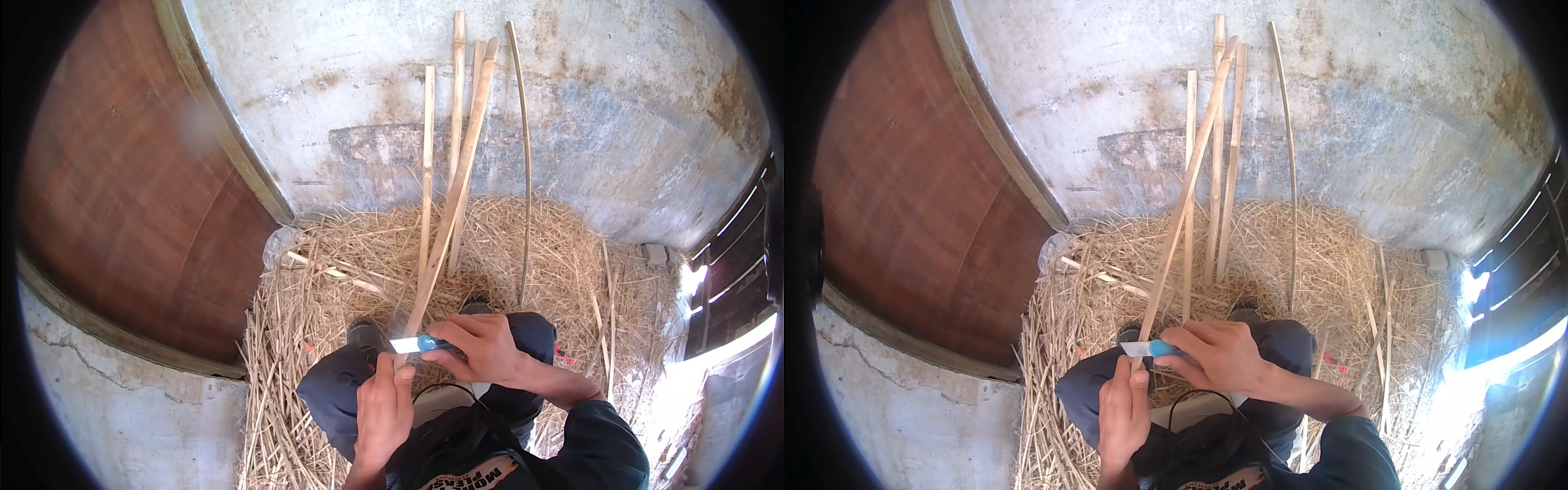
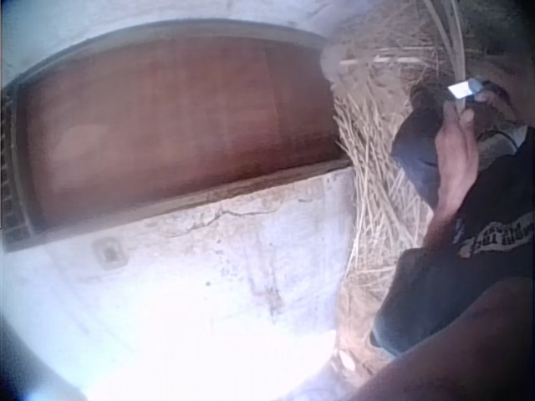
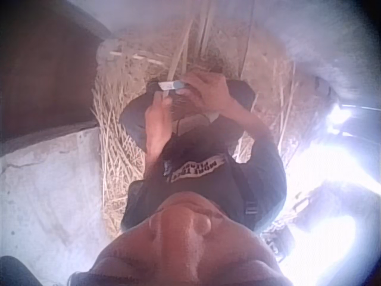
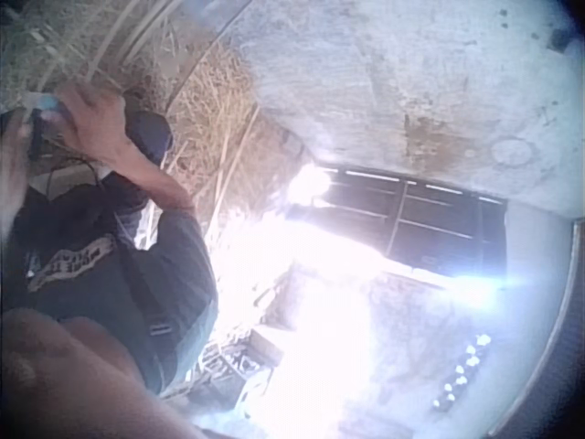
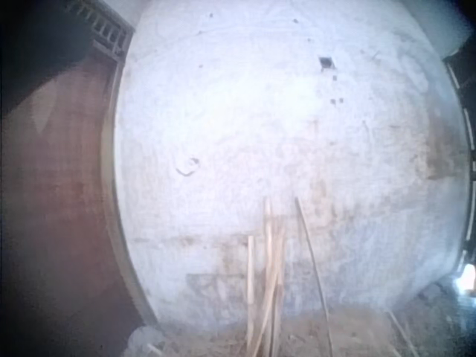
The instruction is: The person sits on a bed of straw and uses a utility knife to shave thin strips from long bamboo poles. They hold the pole with one hand and scrape the blade along the length of the wood to remove the outer layer, repeating this process on multiple poles.
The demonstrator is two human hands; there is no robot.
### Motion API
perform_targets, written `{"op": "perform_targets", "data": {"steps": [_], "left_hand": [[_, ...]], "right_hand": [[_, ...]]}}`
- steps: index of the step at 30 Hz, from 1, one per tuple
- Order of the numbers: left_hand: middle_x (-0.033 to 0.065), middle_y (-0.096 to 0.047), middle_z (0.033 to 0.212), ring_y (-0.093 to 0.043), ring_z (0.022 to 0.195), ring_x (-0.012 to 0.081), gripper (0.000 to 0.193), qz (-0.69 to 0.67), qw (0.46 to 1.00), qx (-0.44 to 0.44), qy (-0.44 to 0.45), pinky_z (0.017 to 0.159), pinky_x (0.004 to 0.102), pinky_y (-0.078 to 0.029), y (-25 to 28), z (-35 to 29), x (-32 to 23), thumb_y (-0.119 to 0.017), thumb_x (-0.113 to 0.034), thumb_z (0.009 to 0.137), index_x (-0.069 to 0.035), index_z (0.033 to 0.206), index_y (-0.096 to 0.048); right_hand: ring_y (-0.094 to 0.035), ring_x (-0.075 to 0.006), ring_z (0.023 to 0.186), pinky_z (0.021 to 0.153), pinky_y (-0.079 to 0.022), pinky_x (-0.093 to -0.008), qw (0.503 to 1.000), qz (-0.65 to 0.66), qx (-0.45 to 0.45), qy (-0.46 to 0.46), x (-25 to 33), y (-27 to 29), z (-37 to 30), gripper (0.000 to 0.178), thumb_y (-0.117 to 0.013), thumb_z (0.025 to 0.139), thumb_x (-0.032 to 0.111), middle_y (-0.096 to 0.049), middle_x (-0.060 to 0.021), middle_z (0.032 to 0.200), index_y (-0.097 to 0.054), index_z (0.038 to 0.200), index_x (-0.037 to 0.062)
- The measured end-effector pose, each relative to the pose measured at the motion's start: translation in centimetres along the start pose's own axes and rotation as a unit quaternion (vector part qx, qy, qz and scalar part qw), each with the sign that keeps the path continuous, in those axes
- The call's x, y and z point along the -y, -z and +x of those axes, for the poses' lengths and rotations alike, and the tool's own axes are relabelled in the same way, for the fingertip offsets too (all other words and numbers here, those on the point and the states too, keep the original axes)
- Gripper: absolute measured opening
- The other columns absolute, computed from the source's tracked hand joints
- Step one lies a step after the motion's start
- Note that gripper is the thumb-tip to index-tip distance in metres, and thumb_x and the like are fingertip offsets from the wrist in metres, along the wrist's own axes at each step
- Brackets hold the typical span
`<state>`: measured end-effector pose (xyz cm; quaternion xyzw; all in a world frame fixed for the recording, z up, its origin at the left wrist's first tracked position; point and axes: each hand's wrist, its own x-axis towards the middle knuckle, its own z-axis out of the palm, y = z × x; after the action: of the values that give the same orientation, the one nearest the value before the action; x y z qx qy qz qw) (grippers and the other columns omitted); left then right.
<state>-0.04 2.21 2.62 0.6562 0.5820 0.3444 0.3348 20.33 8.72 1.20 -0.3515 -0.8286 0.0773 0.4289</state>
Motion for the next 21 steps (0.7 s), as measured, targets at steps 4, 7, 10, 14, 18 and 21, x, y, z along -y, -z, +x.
{"op": "perform_targets", "data": {"steps": [4, 7, 10, 14, 18, 21], "left_hand": [[0.0269, -0.064, 0.074, -0.066, 0.07, 0.0519, 0.019, 0.045, 0.999, -0.028, -0.008, 0.06, 0.0573, -0.048, -0.8, -0.1, -0.3, -0.056, -0.019, 0.11, -0.001, 0.106, -0.052], [0.0273, -0.064, 0.072, -0.065, 0.068, 0.0518, 0.02, 0.068, 0.997, -0.042, -0.016, 0.058, 0.0571, -0.048, -1.1, -0.2, 0.0, -0.056, -0.02, 0.11, -0.001, 0.105, -0.052], [0.0279, -0.064, 0.072, -0.066, 0.068, 0.0516, 0.021, 0.084, 0.996, -0.042, -0.007, 0.058, 0.0576, -0.048, -1.1, -0.2, 0.0, -0.056, -0.02, 0.11, 0.0, 0.104, -0.051], [0.0284, -0.064, 0.072, -0.066, 0.068, 0.0519, 0.022, 0.089, 0.996, -0.023, 0.008, 0.059, 0.0586, -0.048, -1.1, -0.4, 0.1, -0.056, -0.021, 0.11, 0.0, 0.103, -0.051], [0.0286, -0.064, 0.073, -0.066, 0.069, 0.0523, 0.024, 0.102, 0.994, -0.003, 0.027, 0.062, 0.0603, -0.048, -1.2, -1.6, 0.7, -0.055, -0.023, 0.11, -0.001, 0.102, -0.052], [0.0285, -0.065, 0.073, -0.065, 0.07, 0.0529, 0.025, 0.097, 0.994, 0.019, 0.041, 0.063, 0.0619, -0.048, -1.5, -3.5, 1.8, -0.053, -0.025, 0.111, -0.001, 0.103, -0.052]], "right_hand": [[-0.065, -0.0242, 0.059, 0.051, -0.049, -0.0357, 1.0, 0.0, -0.003, 0.001, -0.1, 0.2, 0.3, 0.034, -0.085, 0.088, 0.034, -0.065, -0.0035, 0.076, -0.071, 0.108, 0.0097], [-0.065, -0.0236, 0.058, 0.051, -0.048, -0.0353, 1.0, -0.011, -0.008, 0.018, -0.4, 0.3, 0.4, 0.035, -0.086, 0.087, 0.035, -0.064, -0.0028, 0.074, -0.071, 0.107, 0.0105], [-0.064, -0.0233, 0.056, 0.05, -0.048, -0.0356, 1.0, -0.02, -0.007, 0.006, -0.5, 0.2, 0.2, 0.035, -0.086, 0.086, 0.036, -0.063, -0.0022, 0.073, -0.072, 0.107, 0.0113], [-0.065, -0.0238, 0.056, 0.05, -0.049, -0.0346, 1.0, -0.005, -0.019, 0.0, -1.1, 0.5, 0.4, 0.029, -0.085, 0.088, 0.033, -0.068, -0.0029, 0.077, -0.074, 0.103, 0.0105], [-0.066, -0.023, 0.057, 0.05, -0.049, -0.0331, 0.99, -0.043, -0.119, -0.056, -4.5, 1.5, 1.3, 0.027, -0.082, 0.093, 0.033, -0.073, -0.0063, 0.08, -0.076, 0.101, 0.0081], [-0.062, -0.019, 0.053, 0.048, -0.046, -0.033, 0.984, -0.072, -0.138, -0.087, -8.8, 4.2, 2.7, 0.032, -0.074, 0.1, 0.039, -0.07, -0.0064, 0.072, -0.078, 0.103, 0.0074]]}}
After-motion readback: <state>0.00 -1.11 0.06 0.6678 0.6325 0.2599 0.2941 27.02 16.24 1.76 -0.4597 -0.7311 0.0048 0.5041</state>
